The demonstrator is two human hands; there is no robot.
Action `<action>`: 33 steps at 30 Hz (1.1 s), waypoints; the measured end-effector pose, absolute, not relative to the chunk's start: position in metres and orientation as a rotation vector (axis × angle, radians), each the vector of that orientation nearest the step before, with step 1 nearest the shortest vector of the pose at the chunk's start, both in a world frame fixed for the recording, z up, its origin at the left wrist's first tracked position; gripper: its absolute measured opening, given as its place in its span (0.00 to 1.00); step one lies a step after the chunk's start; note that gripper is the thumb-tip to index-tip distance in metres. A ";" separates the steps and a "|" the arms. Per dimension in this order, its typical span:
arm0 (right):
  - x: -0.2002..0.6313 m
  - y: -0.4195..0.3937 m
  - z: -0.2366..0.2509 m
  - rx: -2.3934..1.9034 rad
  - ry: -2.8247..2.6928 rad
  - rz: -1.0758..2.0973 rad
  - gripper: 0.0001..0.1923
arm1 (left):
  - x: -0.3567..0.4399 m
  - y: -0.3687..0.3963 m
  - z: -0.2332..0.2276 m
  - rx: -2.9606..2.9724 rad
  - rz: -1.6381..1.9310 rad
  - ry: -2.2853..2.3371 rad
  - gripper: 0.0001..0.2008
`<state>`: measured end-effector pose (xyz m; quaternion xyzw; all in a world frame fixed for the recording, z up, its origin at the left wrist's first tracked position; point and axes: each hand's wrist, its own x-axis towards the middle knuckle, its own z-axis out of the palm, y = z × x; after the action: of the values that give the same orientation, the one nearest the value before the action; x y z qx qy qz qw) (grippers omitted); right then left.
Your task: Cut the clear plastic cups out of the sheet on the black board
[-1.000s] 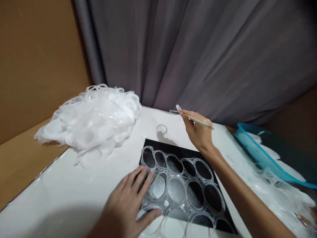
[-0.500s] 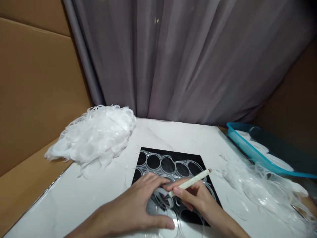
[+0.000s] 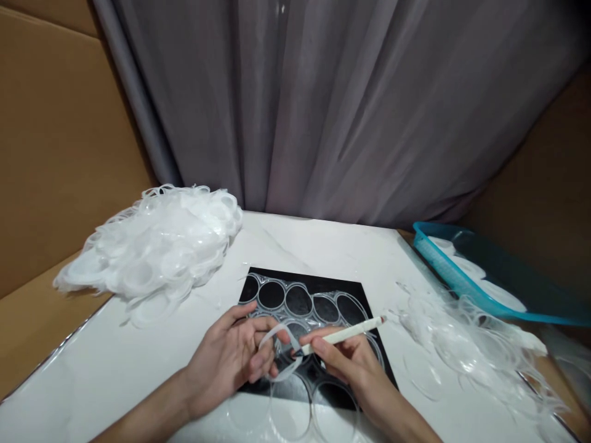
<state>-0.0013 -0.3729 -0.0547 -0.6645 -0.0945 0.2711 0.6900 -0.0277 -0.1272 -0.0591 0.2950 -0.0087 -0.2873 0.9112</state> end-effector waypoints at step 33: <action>-0.013 -0.366 -0.061 -1.658 -0.230 0.368 0.13 | -0.048 -0.153 -0.077 1.560 -0.108 -0.205 0.20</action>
<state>-0.0134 -0.3664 -0.0608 -0.7312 -0.1014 0.1623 0.6548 -0.0479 -0.1531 -0.0767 0.7017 -0.0923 -0.0488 0.7048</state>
